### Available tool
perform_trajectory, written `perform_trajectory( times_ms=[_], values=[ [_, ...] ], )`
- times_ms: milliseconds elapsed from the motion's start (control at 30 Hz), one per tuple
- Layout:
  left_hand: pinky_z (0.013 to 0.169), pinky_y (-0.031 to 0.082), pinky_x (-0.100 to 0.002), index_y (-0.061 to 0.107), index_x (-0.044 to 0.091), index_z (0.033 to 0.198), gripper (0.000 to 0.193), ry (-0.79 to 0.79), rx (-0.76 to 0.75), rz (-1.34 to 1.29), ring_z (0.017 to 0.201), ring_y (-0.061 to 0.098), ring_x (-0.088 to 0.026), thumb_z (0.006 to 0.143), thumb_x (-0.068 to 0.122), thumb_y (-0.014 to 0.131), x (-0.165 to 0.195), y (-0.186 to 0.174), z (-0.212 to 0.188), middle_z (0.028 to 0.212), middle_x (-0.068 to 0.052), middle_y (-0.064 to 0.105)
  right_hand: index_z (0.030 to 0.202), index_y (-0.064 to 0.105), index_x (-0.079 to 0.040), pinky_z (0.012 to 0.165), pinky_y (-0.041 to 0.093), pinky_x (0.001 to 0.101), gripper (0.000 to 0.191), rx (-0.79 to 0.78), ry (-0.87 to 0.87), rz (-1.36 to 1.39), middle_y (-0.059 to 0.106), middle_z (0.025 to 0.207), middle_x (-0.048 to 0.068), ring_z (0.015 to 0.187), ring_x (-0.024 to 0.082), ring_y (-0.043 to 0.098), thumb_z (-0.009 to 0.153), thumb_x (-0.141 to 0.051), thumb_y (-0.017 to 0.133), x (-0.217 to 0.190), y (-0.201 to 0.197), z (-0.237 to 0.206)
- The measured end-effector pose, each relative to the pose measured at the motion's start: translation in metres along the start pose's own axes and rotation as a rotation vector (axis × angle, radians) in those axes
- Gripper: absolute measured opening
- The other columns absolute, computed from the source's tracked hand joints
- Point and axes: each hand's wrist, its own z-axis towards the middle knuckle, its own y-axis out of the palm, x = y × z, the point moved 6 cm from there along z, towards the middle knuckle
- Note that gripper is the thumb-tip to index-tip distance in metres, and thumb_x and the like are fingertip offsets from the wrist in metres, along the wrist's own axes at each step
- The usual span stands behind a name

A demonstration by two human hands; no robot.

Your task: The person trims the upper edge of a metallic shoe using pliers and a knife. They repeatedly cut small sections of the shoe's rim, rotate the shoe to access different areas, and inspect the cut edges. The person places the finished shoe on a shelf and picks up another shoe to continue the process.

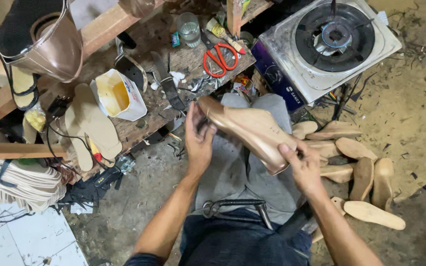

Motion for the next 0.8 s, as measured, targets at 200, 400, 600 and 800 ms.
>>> perform_trajectory(
  times_ms=[200,400,600,800],
  values=[
    [0.099,0.055,-0.053,0.049,-0.006,0.148,0.090,-0.685,-0.405,-0.845,0.111,0.066,-0.039,0.108,0.067,0.015,-0.039,0.062,-0.030,0.133,-0.024,0.063,0.132,0.061,0.005,0.117,0.041,0.0357,0.041,-0.104,-0.565,0.212,0.053,0.145,0.018,0.134,0.031,0.053,0.107,-0.027,0.058,-0.060,0.048,-0.065],
    [0.085,0.059,-0.052,0.054,-0.004,0.138,0.104,-0.598,-0.433,-0.792,0.095,0.070,-0.036,0.100,0.084,0.012,-0.039,0.056,-0.019,0.111,-0.027,0.068,0.120,0.067,0.003,0.097,0.052,0.0334,0.030,-0.013,-0.339,0.219,0.062,0.120,0.015,0.104,0.022,0.067,0.108,-0.019,0.050,-0.039,0.035,-0.057],
    [0.083,0.059,-0.051,0.053,-0.004,0.139,0.109,-0.673,-0.444,-0.769,0.091,0.070,-0.036,0.097,0.087,0.011,-0.030,0.070,-0.024,0.110,-0.027,0.068,0.115,0.068,0.006,0.088,0.053,0.0333,0.030,-0.018,-0.165,0.268,0.068,0.101,0.015,0.091,0.020,0.066,0.110,-0.015,0.047,0.000,0.027,-0.057],
    [0.094,0.056,-0.059,0.050,0.006,0.143,0.101,-0.732,-0.480,-1.075,0.109,0.067,-0.035,0.088,0.087,0.022,0.009,0.087,-0.032,0.129,-0.025,0.064,0.140,0.055,0.002,0.114,0.047,0.0401,0.059,0.021,-0.521,0.316,0.062,0.137,0.017,0.124,0.026,0.062,0.109,-0.048,0.048,-0.042,0.017,-0.068]
  ],
)
